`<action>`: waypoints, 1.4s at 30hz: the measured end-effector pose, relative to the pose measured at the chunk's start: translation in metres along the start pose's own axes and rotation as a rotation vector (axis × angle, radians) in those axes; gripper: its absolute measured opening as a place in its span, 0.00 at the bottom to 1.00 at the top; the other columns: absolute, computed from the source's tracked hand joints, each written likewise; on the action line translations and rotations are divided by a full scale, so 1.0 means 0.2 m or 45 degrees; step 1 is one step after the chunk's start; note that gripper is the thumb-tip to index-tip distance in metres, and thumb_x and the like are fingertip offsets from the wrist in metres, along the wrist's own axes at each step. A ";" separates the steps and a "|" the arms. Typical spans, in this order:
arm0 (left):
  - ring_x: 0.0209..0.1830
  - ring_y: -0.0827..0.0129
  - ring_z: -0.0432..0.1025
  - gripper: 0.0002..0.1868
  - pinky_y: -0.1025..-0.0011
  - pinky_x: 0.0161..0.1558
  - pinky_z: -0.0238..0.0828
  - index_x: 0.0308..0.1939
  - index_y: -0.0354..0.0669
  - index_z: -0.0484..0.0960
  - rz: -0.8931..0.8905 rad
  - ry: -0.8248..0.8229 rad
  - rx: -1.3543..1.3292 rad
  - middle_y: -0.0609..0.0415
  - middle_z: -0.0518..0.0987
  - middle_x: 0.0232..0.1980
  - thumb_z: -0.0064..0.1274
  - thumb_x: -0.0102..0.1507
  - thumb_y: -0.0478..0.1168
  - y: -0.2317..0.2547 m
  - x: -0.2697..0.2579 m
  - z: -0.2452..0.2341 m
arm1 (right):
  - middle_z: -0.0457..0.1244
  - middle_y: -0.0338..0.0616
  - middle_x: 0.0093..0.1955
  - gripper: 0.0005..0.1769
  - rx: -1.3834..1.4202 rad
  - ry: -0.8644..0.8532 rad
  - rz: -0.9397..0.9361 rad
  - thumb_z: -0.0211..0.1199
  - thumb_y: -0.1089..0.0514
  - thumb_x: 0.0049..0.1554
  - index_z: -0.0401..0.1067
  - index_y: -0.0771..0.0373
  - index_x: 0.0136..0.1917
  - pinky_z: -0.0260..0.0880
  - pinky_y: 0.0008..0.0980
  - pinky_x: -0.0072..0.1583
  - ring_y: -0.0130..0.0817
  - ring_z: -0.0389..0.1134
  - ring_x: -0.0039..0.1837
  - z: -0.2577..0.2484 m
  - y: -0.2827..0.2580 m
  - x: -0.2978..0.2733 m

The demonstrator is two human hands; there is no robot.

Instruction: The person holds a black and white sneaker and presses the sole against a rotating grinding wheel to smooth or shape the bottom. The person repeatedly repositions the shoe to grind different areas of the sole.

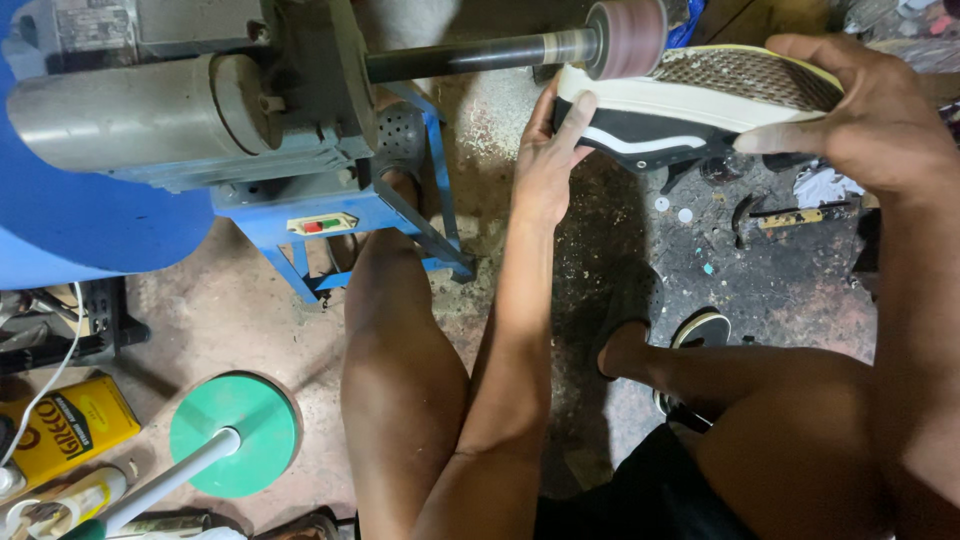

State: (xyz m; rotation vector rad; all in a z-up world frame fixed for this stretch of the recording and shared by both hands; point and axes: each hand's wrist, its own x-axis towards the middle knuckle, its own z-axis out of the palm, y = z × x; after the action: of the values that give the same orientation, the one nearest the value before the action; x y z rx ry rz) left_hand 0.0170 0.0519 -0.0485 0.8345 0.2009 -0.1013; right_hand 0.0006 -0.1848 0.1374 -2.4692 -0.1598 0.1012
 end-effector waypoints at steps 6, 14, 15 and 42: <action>0.66 0.56 0.72 0.45 0.47 0.63 0.72 0.74 0.54 0.69 0.035 -0.013 -0.009 0.44 0.77 0.66 0.67 0.55 0.58 0.01 0.01 -0.04 | 0.67 0.48 0.67 0.46 0.083 0.017 0.138 0.78 0.54 0.40 0.69 0.59 0.71 0.66 0.38 0.70 0.37 0.68 0.68 0.03 -0.08 0.01; 0.68 0.59 0.70 0.42 0.45 0.64 0.68 0.75 0.47 0.67 0.004 0.027 -0.056 0.48 0.75 0.67 0.64 0.61 0.54 0.05 0.02 -0.12 | 0.66 0.51 0.68 0.53 -0.148 -0.035 0.100 0.84 0.52 0.37 0.68 0.59 0.74 0.64 0.42 0.70 0.41 0.67 0.69 0.06 -0.08 0.07; 0.67 0.59 0.70 0.41 0.46 0.64 0.68 0.75 0.47 0.68 -0.005 0.025 -0.071 0.49 0.76 0.67 0.64 0.61 0.54 0.05 0.02 -0.12 | 0.66 0.52 0.68 0.54 -0.188 -0.057 0.072 0.85 0.52 0.36 0.68 0.61 0.74 0.63 0.42 0.71 0.42 0.67 0.69 0.07 -0.08 0.08; 0.61 0.62 0.74 0.37 0.48 0.61 0.71 0.73 0.49 0.71 0.012 -0.031 -0.111 0.51 0.80 0.61 0.62 0.63 0.56 -0.02 0.01 -0.05 | 0.67 0.51 0.65 0.47 -0.052 0.013 0.006 0.79 0.52 0.40 0.69 0.59 0.72 0.69 0.40 0.67 0.40 0.69 0.65 0.02 -0.05 0.02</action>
State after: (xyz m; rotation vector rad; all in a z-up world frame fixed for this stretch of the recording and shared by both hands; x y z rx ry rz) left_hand 0.0169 0.0566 -0.0592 0.7467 0.1774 -0.0933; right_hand 0.0038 -0.1745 0.1406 -2.5105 -0.1530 0.0885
